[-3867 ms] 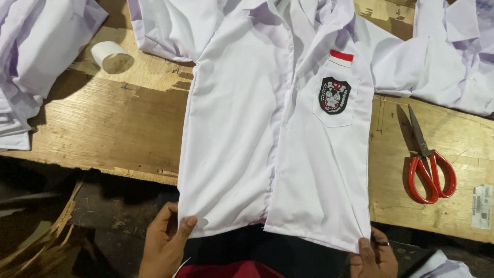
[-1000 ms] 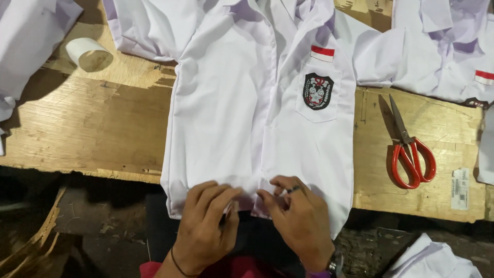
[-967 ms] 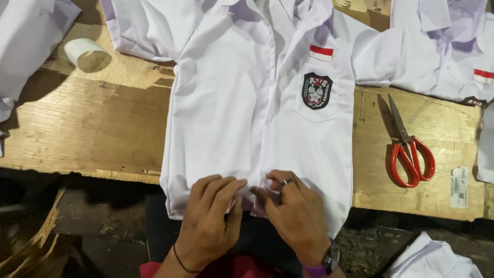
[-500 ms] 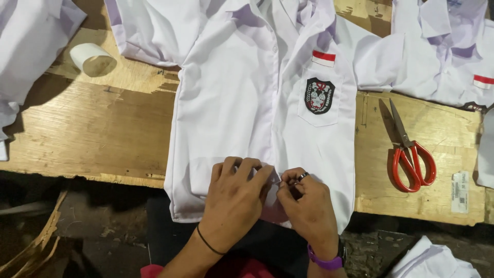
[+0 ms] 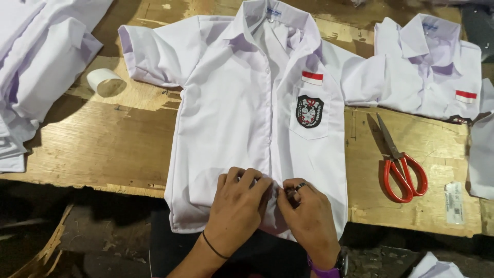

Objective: Unfolding, smoothing, and trimming loose threads from a white shirt on a workbench.

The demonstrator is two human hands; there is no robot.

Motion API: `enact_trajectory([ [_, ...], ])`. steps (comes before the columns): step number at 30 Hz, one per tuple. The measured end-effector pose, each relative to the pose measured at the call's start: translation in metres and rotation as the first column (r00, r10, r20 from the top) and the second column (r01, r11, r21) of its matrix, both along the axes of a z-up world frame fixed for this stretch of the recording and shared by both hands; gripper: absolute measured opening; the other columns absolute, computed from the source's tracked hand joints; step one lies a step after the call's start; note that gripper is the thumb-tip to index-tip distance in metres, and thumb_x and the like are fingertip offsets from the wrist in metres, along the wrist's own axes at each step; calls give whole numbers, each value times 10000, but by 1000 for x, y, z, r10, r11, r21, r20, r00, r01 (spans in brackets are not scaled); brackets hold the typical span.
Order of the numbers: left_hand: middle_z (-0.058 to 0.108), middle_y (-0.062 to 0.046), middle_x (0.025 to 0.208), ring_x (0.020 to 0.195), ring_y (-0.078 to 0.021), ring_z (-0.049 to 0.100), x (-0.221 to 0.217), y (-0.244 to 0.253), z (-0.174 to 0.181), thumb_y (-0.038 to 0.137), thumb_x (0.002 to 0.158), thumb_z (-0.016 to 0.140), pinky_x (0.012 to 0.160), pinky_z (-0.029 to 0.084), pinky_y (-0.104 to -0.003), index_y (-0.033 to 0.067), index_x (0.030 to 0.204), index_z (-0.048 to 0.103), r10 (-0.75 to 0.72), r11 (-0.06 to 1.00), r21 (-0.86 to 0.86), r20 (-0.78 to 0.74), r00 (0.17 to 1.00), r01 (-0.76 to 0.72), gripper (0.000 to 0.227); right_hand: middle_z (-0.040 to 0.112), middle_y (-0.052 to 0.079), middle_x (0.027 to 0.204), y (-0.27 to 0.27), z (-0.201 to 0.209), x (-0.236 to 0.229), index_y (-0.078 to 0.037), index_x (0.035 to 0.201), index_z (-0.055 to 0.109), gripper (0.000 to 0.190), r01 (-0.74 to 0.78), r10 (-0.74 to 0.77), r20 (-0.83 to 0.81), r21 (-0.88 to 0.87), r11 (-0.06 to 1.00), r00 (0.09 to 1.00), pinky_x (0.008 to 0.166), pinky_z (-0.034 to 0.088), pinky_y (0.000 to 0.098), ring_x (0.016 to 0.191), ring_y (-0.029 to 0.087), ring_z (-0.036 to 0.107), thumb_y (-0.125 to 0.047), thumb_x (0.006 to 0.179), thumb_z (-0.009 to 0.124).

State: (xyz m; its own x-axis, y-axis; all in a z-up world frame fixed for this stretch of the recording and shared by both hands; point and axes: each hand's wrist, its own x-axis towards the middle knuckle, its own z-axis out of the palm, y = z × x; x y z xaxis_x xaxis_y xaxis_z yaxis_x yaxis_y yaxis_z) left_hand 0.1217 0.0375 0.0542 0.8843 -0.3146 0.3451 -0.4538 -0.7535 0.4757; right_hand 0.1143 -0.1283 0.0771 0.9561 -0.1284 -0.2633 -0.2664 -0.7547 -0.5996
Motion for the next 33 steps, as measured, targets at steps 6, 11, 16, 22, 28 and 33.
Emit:
enact_trajectory([
  [6, 638, -27, 902, 830, -299, 523, 3, 2, 6, 158, 952, 615, 716, 386, -431, 122, 926, 629, -24, 998, -65, -50, 998, 21, 47, 735, -6, 814, 2, -17, -10, -90, 872, 707, 86, 18, 43, 427, -139, 990, 903, 588, 534, 337, 597, 149, 677, -153, 860, 764],
  [11, 641, -35, 904, 861, -301, 515, 3, 7, 4, 135, 916, 584, 722, 377, -427, 126, 918, 607, -60, 993, -110, -118, 991, 47, 25, 714, -10, 840, 11, -19, -9, -131, 921, 697, 78, -61, 103, 345, -131, 990, 933, 654, 528, 358, 691, 185, 649, -180, 871, 734],
  [16, 662, -26, 929, 897, -293, 529, 4, 10, 0, 125, 924, 572, 738, 380, -423, 130, 958, 618, -74, 990, -131, -136, 988, 56, 57, 705, -6, 844, 10, -23, -7, -152, 994, 715, 133, -113, 138, 197, -130, 985, 971, 728, 525, 370, 757, 209, 639, -188, 868, 734],
  [22, 679, -23, 980, 881, -308, 522, 7, 14, 3, 79, 854, 598, 715, 382, -436, 134, 999, 619, -109, 987, -133, -152, 982, 89, 157, 706, -9, 828, 12, -20, -6, -136, 1005, 734, 142, -111, 127, 244, -78, 991, 961, 694, 546, 325, 724, 167, 633, -146, 863, 734],
  [28, 697, -30, 1049, 864, -288, 541, 7, 14, -4, -19, 855, 614, 718, 378, -418, 115, 1116, 667, -105, 986, -136, -48, 993, 98, 298, 744, 5, 863, 15, -15, -6, -98, 1027, 746, 167, -106, 109, 274, -26, 994, 955, 698, 558, 309, 750, 159, 651, -117, 870, 692],
  [33, 720, -16, 1069, 873, -285, 562, 7, 14, -7, 29, 896, 620, 754, 394, -422, 123, 1189, 659, -82, 989, -124, -23, 996, 79, 310, 725, 11, 848, 13, -16, -4, -63, 977, 730, 116, -143, 140, 308, -13, 990, 941, 658, 542, 309, 714, 157, 625, -123, 881, 700],
])
